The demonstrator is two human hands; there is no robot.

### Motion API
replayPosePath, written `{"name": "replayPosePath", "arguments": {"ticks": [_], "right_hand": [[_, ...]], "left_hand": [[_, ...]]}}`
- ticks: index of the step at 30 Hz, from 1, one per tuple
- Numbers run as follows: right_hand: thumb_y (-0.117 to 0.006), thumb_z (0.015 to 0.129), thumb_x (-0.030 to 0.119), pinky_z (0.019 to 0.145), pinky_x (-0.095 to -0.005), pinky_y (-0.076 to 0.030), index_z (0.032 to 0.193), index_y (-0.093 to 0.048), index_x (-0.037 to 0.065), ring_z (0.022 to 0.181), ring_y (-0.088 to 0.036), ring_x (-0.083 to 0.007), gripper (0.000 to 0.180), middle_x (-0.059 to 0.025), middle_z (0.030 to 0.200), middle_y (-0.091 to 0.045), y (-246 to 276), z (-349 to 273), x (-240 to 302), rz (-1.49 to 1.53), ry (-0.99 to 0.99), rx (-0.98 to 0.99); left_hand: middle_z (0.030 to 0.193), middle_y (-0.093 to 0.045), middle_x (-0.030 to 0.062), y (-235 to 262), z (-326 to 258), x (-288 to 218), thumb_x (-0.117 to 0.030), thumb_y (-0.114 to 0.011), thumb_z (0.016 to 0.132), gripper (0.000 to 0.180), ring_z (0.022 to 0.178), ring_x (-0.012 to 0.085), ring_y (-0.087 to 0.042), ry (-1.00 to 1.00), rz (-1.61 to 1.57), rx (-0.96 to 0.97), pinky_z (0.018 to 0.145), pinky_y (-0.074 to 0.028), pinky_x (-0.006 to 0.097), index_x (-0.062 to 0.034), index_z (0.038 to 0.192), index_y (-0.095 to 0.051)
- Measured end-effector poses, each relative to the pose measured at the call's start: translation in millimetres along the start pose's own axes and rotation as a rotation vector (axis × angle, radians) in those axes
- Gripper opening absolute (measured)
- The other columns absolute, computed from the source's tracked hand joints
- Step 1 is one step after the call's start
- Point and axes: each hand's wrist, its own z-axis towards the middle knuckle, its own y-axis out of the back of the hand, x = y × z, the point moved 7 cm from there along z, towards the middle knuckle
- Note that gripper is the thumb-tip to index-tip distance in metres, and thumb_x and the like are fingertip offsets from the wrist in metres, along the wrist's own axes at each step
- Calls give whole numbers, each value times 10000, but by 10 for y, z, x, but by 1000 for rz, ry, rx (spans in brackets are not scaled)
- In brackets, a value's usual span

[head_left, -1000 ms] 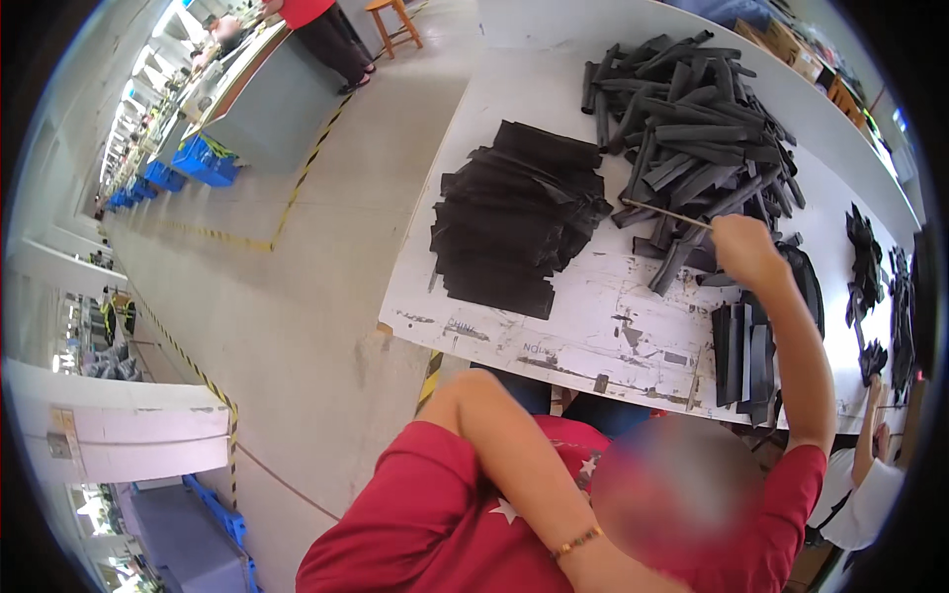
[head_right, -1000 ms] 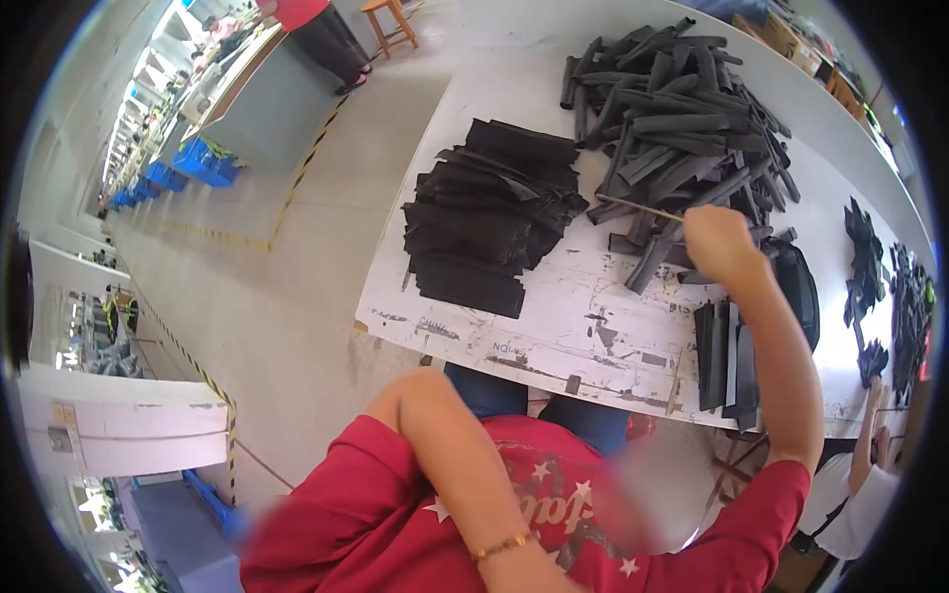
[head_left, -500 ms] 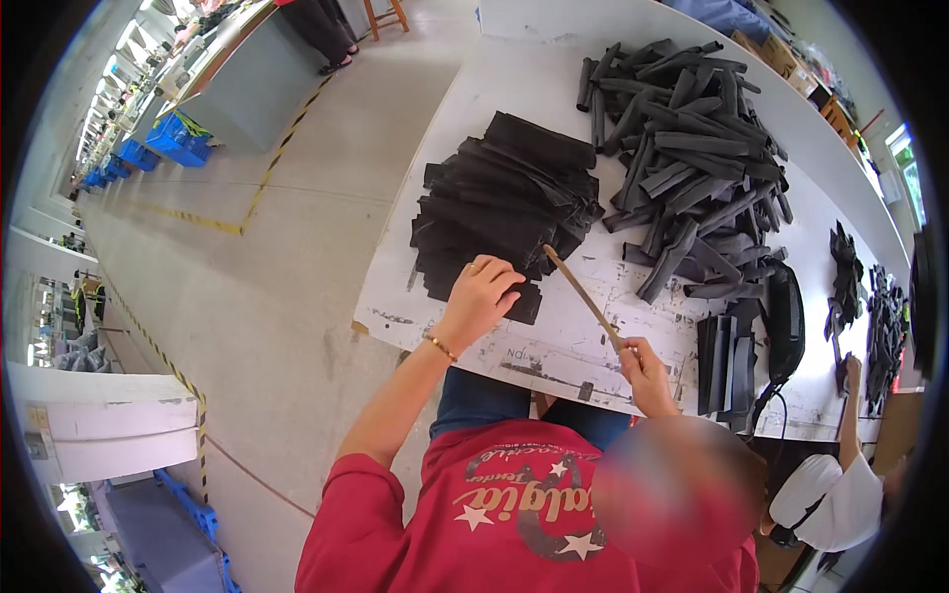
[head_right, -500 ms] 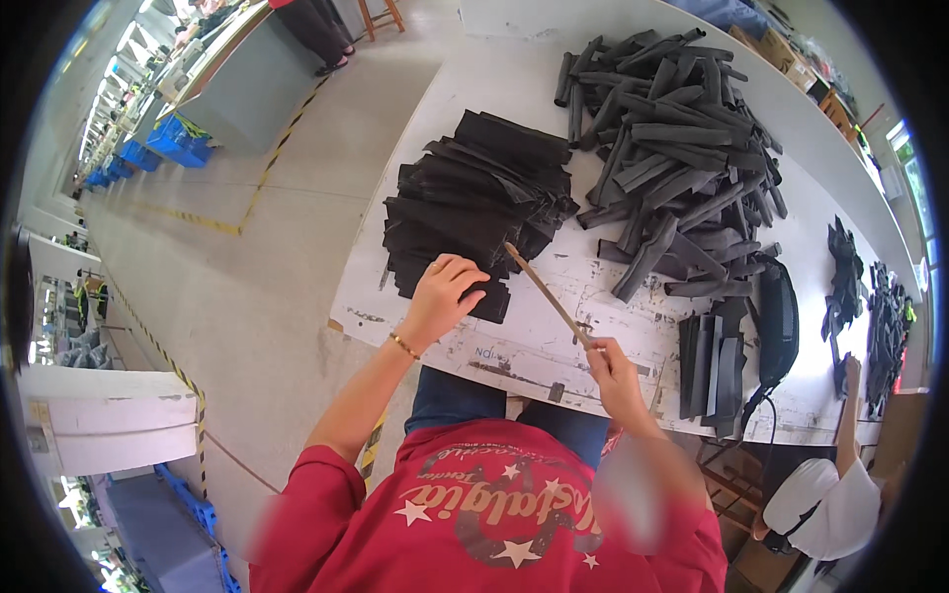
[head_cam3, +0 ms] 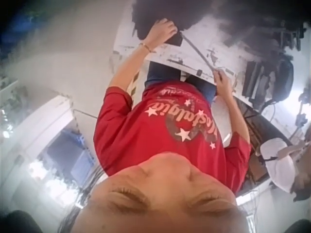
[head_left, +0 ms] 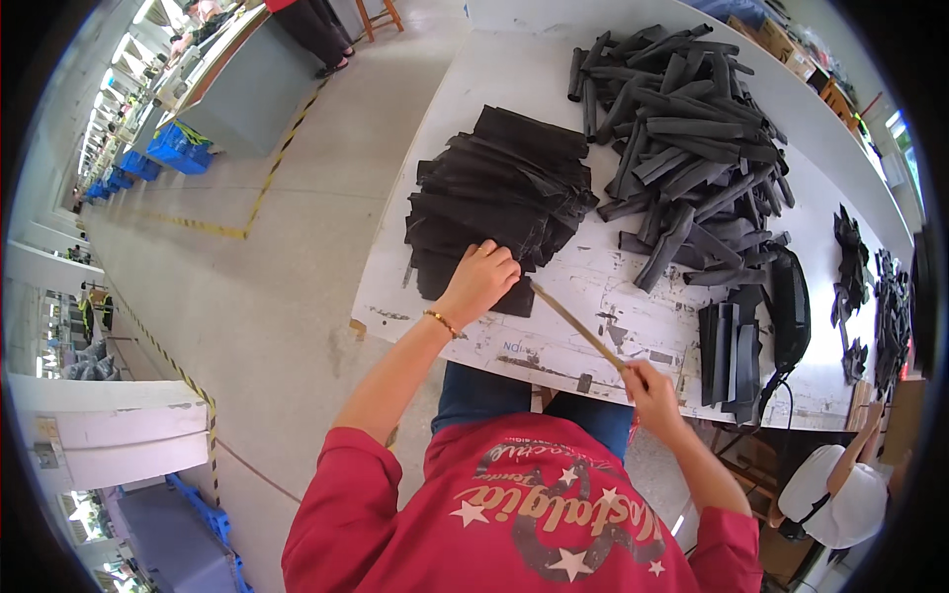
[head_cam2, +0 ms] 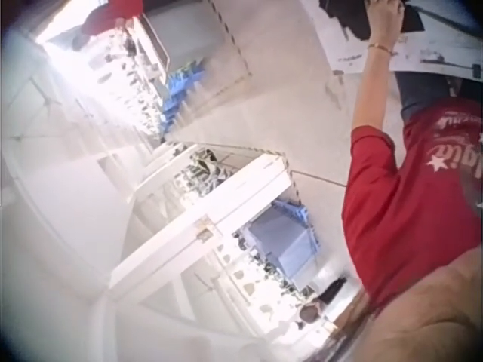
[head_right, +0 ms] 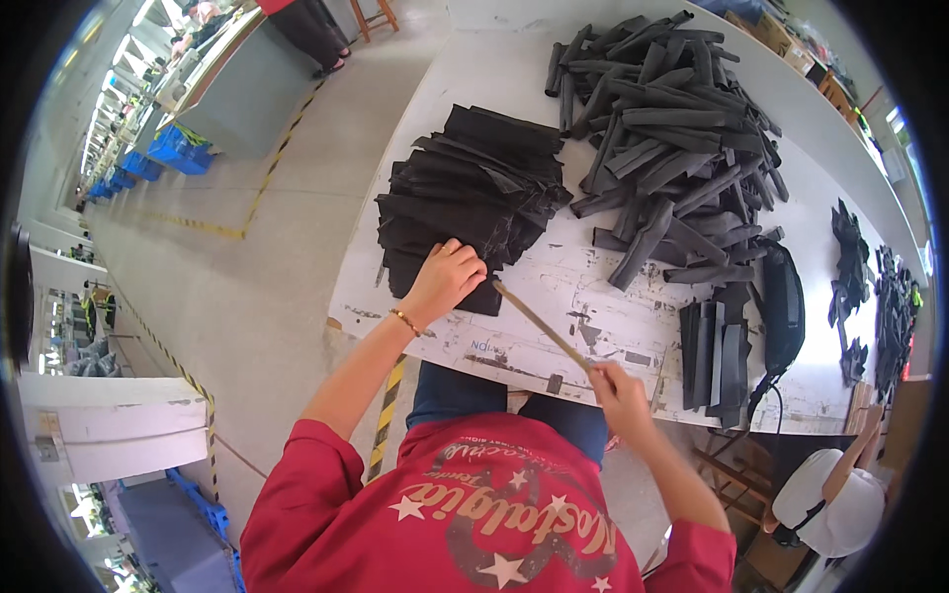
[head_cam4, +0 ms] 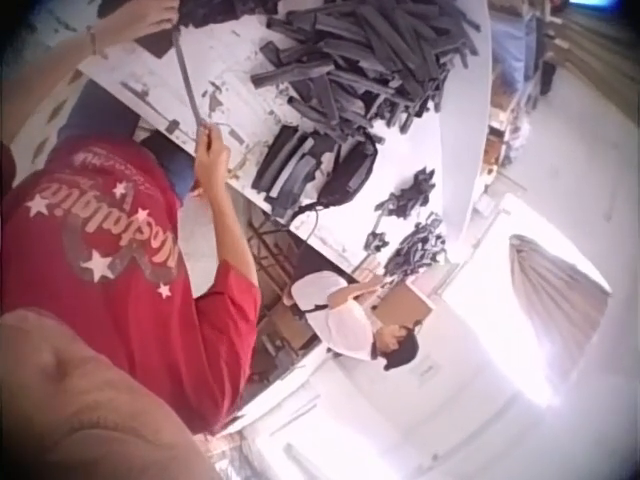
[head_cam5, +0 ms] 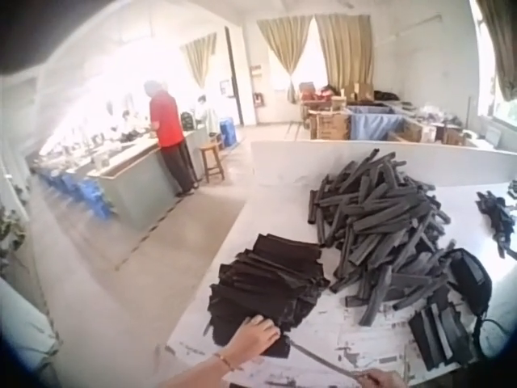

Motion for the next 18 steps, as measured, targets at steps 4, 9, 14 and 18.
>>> {"name": "replayPosePath", "arguments": {"ticks": [4, 9, 14, 18], "right_hand": [[-555, 909, 128, 504, -254, -385, 1000, -597, -14, 550, -465, -82, 174, -16, 594, -517, -95, 533, 3, 77, 120, 0], [-579, 892, 127, 519, -249, -397, 998, -629, -6, 554, -476, -80, 177, -28, 603, -537, 17, 597, 51, 133, 201, -6], [-602, 879, 130, 515, -265, -405, 988, -632, -2, 535, -481, -96, 173, -66, 601, -565, 271, 494, 52, -11, 244, -29], [-616, 870, 132, 519, -283, -418, 974, -630, -1, 529, -510, -131, 169, -116, 635, -598, 387, 418, 97, -112, 264, -8]], "left_hand": [[831, -528, -6, 51, -7, 18, -152, -637, 788, 60, 872, 188, -489, -36, -6, 41, 760, -407, 316, -101, 818, -633], [858, -546, 1, 390, 47, -27, -123, -634, 791, 52, 869, 191, -498, -49, -75, -39, 770, -416, 311, -80, 822, -631], [869, -567, 14, 483, 36, -38, -104, -634, 792, 66, 895, 203, -500, -30, -222, -31, 833, -415, 328, -64, 844, -642], [884, -581, 15, 428, 32, -30, -104, -634, 794, 71, 926, 212, -504, 3, -253, -12, 845, -411, 330, -66, 852, -647]]}}
